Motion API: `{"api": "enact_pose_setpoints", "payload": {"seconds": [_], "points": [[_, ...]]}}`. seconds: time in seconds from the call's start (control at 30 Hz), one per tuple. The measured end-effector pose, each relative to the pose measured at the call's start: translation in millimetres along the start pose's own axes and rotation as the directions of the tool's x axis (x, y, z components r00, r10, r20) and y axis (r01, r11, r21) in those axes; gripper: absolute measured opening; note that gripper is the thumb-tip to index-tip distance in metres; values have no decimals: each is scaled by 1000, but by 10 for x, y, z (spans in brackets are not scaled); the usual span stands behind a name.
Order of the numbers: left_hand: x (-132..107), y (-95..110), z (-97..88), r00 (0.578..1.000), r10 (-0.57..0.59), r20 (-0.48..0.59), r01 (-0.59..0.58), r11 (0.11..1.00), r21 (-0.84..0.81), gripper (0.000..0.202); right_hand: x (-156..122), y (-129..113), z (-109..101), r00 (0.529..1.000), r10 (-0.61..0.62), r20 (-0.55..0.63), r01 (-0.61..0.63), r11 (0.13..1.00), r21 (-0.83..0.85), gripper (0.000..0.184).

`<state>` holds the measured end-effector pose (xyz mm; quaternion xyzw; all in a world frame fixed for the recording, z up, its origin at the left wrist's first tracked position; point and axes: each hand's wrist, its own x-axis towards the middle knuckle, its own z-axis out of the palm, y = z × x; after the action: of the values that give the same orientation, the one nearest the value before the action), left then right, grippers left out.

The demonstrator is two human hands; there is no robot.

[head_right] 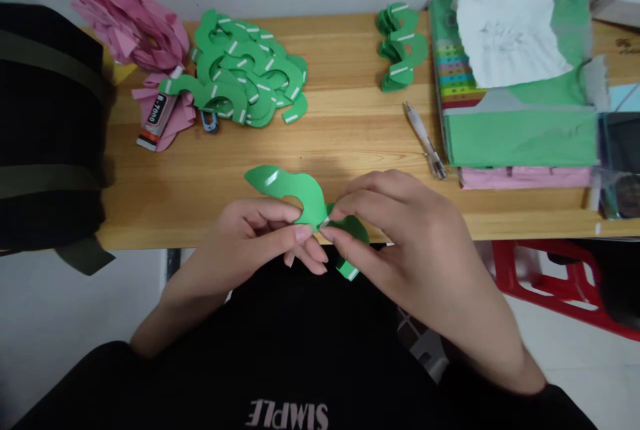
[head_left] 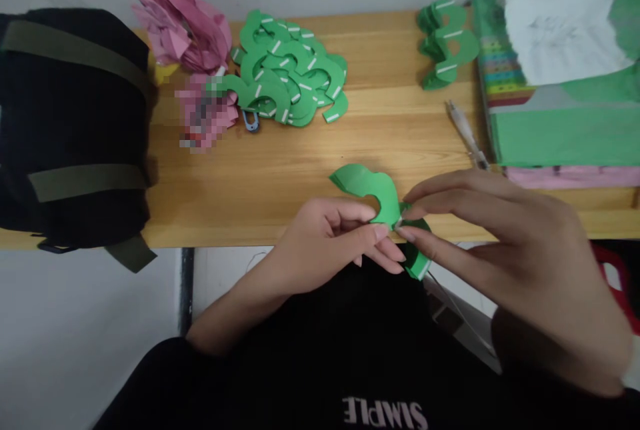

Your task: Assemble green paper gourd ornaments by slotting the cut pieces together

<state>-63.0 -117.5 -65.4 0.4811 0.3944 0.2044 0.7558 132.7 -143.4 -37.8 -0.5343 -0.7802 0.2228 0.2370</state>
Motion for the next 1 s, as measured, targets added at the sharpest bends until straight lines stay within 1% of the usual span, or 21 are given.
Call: {"api": "enact_pose_setpoints", "payload": {"seconds": [0.2, 0.37, 0.5, 0.57, 0.67, 0.83, 1.0], "points": [[-1, 2, 3, 1000, 2, 0, -2, 1000, -1, 24, 6, 6, 1, 1000, -27, 15, 27, 1000, -1, 2], [-6, -12, -3, 1000, -6, -16, 6, 1000, -15, 22, -7, -10, -7, 999, 33, -24, -33, 999, -7, 6], [-7, -15, 9, 1000, 0, -28, -1, 999, -37, 23, -42, -40, -3, 998, 50, -47, -50, 999, -18, 3], [-6, -5, 21, 1000, -1, -29, 0, 999, -45, 25, -55, -51, 3, 997, 41, -66, -44, 998, -43, 4], [-7, 18, 37, 999, -13, -35, 11, 998, -54, 24, -62, -53, 6, 998, 13, -63, -18, 997, -69, 6], [-2, 25, 49, 999, -16, -45, 15, 999, -32, 25, -75, -46, -8, 997, 49, -60, -51, 998, -45, 4], [3, 2, 51, 999, -6, -35, 4, 999, -35, 26, -89, -68, 8, 997, 32, -65, -34, 999, -24, 5]]}}
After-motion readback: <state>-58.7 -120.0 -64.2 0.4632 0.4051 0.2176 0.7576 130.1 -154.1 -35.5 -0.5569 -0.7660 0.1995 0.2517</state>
